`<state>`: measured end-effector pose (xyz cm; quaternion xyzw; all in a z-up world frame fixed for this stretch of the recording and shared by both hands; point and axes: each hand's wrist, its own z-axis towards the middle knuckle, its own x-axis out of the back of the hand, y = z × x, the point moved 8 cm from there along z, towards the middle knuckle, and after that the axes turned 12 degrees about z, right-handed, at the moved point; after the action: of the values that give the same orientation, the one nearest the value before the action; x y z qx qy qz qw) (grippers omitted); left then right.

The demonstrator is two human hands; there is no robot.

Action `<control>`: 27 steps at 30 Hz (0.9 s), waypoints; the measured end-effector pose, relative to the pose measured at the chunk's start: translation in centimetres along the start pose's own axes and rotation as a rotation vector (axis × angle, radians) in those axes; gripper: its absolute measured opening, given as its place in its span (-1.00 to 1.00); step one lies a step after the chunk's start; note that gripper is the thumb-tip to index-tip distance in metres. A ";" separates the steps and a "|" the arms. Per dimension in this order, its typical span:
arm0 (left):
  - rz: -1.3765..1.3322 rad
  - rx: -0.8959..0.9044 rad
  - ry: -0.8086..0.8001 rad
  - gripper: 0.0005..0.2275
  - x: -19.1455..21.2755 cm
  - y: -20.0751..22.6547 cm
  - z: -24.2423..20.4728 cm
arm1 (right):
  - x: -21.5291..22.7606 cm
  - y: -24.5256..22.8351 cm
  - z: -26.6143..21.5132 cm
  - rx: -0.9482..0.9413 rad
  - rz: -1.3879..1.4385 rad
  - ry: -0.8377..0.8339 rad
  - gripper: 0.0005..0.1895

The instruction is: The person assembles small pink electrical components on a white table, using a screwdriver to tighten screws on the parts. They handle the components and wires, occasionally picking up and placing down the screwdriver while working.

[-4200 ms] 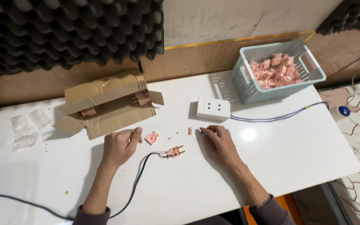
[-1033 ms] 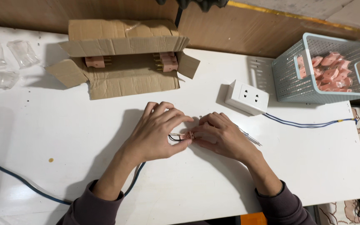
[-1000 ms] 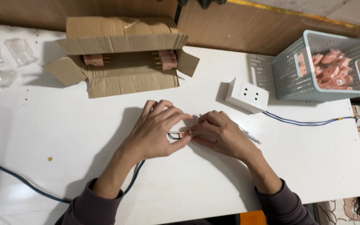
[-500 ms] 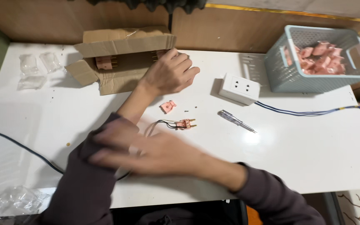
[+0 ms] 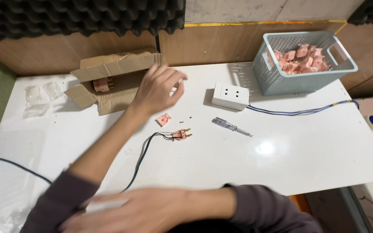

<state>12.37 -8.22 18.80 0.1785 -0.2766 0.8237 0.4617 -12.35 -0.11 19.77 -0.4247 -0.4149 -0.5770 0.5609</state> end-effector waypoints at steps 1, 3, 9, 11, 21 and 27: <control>-0.109 0.192 -0.256 -0.84 -0.4 -0.2 -1.6 | 1.0 2.4 -2.7 -0.122 0.492 0.162 -0.40; -0.227 0.375 -0.515 -0.69 0.5 1.2 -5.0 | 0.8 6.1 -9.7 -0.245 0.980 0.339 -0.34; -0.214 0.345 -0.773 -0.34 0.1 6.1 -11.4 | -0.6 13.3 -31.2 -1.109 -0.080 0.265 -0.57; -0.144 0.263 -0.750 -0.48 -1.9 7.0 -12.5 | -2.6 13.6 -34.2 -1.340 -0.007 0.115 -0.49; -0.144 0.256 -0.650 -0.68 -6.0 6.4 -11.2 | -2.4 17.8 -33.0 -1.392 0.150 0.074 -0.72; -0.209 0.314 -0.589 -0.68 -6.3 5.8 -11.5 | 1.8 20.4 -32.6 -1.133 0.433 0.916 -0.79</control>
<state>10.15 -7.68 4.69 0.5048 -0.2483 0.7175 0.4107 7.17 -32.31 11.89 -0.4377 0.3119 -0.6975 0.4740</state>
